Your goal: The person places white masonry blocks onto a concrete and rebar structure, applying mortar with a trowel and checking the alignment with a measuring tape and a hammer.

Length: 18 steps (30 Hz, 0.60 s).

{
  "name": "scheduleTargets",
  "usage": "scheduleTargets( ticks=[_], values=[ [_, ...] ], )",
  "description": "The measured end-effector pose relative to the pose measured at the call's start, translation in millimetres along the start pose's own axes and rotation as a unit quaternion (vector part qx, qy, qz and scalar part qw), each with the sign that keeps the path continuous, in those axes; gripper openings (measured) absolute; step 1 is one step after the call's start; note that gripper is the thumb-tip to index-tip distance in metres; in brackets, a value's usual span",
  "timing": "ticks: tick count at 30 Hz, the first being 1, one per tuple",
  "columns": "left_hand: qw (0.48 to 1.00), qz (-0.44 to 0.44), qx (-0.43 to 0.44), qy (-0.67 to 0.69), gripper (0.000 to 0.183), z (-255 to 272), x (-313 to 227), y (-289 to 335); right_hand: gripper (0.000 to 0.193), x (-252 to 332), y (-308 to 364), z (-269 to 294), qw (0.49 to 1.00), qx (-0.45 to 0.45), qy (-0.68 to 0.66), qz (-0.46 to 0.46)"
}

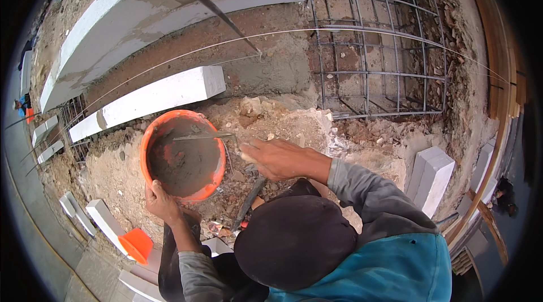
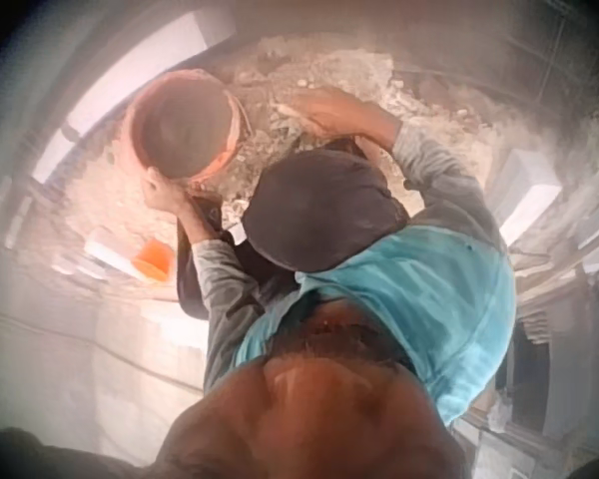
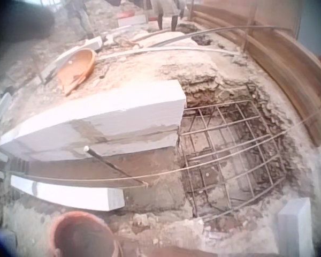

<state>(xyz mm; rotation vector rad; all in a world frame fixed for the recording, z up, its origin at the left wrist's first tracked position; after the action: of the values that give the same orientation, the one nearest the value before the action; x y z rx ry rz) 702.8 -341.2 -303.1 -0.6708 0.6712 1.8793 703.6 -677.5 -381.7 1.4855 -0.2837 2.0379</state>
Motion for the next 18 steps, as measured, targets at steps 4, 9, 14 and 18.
scheduleTargets(
  ticks=[4, 9, 14, 18],
  values=[
    [0.999, -0.004, 0.049, 0.009, 0.028, -39.5, -12.3, 4.6, 0.036, 14.4, -91.6, -20.6, 0.990, 0.055, 0.121, 0.040],
    [1.000, 0.027, -0.002, 0.002, 0.031, 4.8, -1.6, 9.5, 0.034, 60.4, -110.8, -15.6, 0.958, 0.142, 0.201, 0.143],
    [0.999, -0.010, 0.044, -0.003, 0.033, -37.7, -11.2, 7.6, 0.039, 19.8, -107.4, -9.0, 0.944, 0.155, 0.280, 0.079],
    [0.999, -0.002, 0.030, -0.031, 0.034, -24.6, -13.2, 13.1, 0.023, 31.0, -114.0, -7.3, 0.956, 0.122, 0.256, 0.073]
  ],
)
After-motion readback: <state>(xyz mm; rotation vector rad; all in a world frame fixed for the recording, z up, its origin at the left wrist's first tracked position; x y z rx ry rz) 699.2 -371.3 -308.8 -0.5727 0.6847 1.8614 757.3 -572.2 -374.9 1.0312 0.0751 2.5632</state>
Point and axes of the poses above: each hand's wrist, its own y-axis away from the middle knuckle, its own z-axis out of the back of the hand, x = y × z, the point moved 4 cm from there along -y, towards the middle knuckle, and after that the axes turned 14 degrees about x, right-handed, at the moved point
